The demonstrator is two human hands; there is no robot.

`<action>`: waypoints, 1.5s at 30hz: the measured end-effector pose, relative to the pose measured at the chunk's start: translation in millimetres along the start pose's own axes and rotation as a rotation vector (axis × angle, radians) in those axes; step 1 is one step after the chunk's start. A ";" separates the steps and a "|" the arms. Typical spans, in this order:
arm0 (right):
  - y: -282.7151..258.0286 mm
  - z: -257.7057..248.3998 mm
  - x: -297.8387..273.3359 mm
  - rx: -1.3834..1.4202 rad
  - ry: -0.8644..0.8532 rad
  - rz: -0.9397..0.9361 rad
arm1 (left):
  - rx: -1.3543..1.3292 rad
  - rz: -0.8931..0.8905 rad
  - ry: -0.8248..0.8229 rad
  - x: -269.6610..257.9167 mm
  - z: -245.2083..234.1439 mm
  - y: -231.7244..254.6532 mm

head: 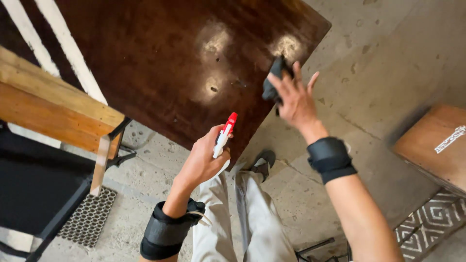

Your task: The person sprays a cleaning solution from a white bottle and wipes several wooden furniture pieces with a dark cloth. They clean a small square table with white geometric patterns, two small round stools, and a larger rectangular table with white painted lines. The person moves between items, spraying and wiping each surface.

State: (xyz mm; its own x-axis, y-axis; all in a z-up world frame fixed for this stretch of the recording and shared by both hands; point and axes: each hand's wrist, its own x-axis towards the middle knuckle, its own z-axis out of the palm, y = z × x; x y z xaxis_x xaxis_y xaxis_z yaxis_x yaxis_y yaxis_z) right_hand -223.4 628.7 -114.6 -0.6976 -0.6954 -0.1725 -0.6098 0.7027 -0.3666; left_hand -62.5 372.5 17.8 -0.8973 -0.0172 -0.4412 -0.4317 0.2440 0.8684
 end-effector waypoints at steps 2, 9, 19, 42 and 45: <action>18.8 -17.2 20.1 -0.003 0.017 0.051 | 0.011 -0.017 -0.030 10.3 -5.5 9.6; 67.4 -49.4 75.3 0.033 0.098 0.199 | 0.025 -0.036 -0.105 39.6 -31.4 45.3; 51.9 -29.2 102.5 0.015 0.197 0.239 | 0.030 0.084 0.015 26.5 -61.4 33.3; -218.4 81.8 -56.8 0.068 -0.059 -0.362 | -0.272 -0.088 0.349 -130.2 -12.0 -45.4; -225.8 89.5 -62.0 0.021 -0.114 -0.370 | -0.318 -0.142 0.382 -138.6 3.9 -60.3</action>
State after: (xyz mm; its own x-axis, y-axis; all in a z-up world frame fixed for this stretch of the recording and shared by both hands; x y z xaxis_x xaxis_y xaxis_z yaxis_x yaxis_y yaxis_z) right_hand -8.8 499.6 -102.9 -0.3846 -0.9146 -0.1251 -0.8041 0.3985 -0.4411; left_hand 88.3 364.0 25.6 -0.7722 -0.3963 -0.4967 -0.5049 -0.0919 0.8583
